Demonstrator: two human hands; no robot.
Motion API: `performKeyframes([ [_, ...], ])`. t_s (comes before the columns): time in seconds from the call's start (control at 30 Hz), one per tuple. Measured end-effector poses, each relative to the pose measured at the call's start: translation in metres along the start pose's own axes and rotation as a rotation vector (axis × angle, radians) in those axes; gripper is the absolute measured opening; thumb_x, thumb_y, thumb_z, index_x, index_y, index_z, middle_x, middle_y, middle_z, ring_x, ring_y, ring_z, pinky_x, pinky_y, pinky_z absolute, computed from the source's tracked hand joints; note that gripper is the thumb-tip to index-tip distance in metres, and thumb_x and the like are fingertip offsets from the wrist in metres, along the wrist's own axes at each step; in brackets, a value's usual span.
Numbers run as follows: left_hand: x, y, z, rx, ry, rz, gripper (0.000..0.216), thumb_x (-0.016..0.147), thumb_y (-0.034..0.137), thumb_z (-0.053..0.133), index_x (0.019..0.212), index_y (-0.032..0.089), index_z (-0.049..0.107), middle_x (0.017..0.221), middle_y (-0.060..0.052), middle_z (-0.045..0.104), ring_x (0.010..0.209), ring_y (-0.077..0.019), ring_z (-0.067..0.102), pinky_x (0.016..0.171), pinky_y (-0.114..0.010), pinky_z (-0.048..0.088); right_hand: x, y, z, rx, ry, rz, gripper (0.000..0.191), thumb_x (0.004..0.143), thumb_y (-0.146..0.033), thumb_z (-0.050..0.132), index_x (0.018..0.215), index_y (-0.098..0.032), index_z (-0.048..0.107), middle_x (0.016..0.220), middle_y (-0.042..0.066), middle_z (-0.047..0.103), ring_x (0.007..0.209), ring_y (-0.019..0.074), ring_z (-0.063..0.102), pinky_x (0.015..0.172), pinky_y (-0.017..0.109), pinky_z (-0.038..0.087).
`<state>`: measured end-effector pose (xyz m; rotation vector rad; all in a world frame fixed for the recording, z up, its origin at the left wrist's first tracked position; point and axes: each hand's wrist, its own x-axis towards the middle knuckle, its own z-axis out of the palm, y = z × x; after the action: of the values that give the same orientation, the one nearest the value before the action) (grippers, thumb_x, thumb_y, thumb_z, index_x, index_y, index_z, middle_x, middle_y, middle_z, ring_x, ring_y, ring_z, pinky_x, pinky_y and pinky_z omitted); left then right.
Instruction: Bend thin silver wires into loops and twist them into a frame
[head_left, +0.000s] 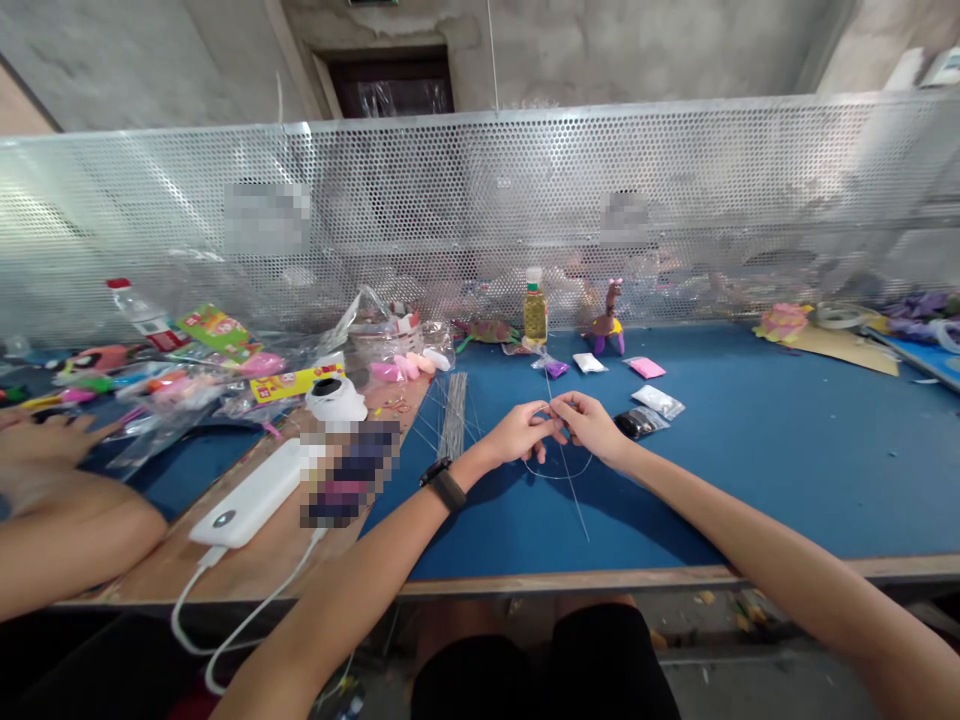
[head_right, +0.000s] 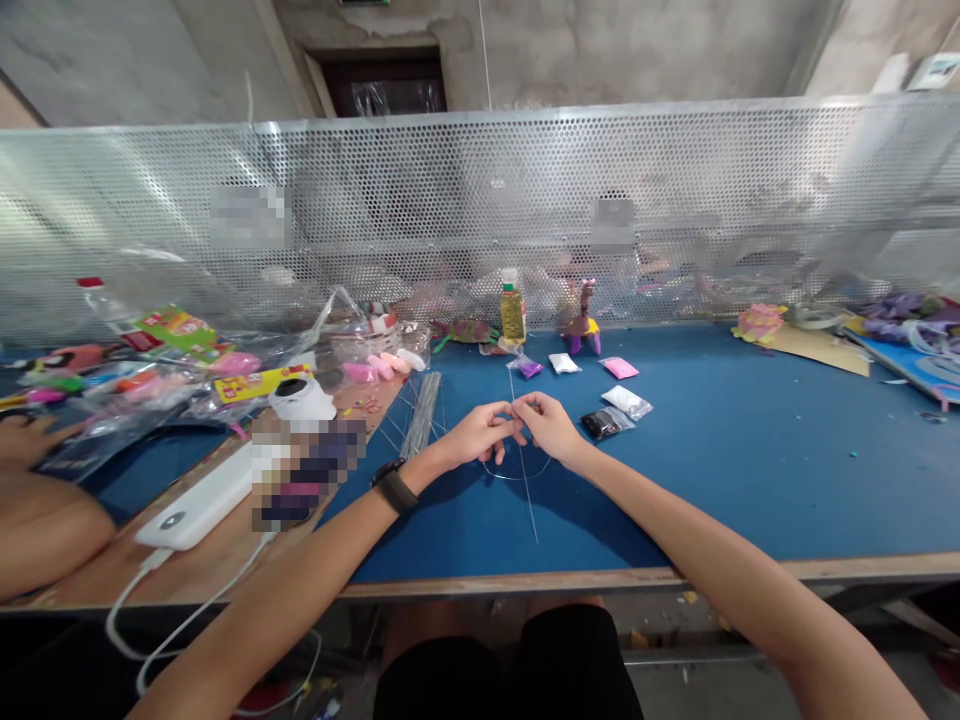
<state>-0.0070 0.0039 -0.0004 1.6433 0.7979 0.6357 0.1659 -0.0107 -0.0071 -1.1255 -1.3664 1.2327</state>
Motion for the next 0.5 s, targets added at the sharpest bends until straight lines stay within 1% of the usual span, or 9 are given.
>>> performKeyframes([
  [0.13,0.0009,0.0008,-0.0004,-0.017,-0.008,0.014,0.05,0.089,0.058,0.068,0.108,0.013,0.057,0.09,-0.008,0.072,0.044,-0.0064,0.059,0.036,-0.015,0.032,0.0014,0.0003,-0.0016,-0.031,0.019,0.013,0.04,0.081,-0.056,0.071,0.09,-0.019,0.062,0.052,-0.005,0.053,0.04,0.0073,0.038,0.037,0.02,0.024],
  [0.23,0.0007,0.0019,-0.001,-0.026,-0.017,0.033,0.052,0.089,0.061,0.067,0.107,0.013,0.058,0.088,-0.006,0.07,0.045,-0.0057,0.058,0.037,-0.015,0.032,0.002,-0.0006,-0.0028,-0.033,0.019,0.022,0.038,0.082,-0.055,0.071,0.091,-0.019,0.062,0.05,-0.005,0.053,0.039,0.0073,0.035,0.037,0.021,0.024],
  [0.5,0.0015,0.0015,-0.0008,-0.039,-0.023,0.03,0.052,0.089,0.062,0.066,0.105,0.014,0.057,0.084,-0.005,0.07,0.044,-0.0054,0.057,0.038,-0.015,0.031,0.0027,-0.0023,-0.0028,0.066,0.001,0.076,0.039,0.078,-0.055,0.076,0.088,-0.02,0.061,0.047,-0.008,0.042,0.039,0.0069,0.03,0.037,0.021,0.02],
])
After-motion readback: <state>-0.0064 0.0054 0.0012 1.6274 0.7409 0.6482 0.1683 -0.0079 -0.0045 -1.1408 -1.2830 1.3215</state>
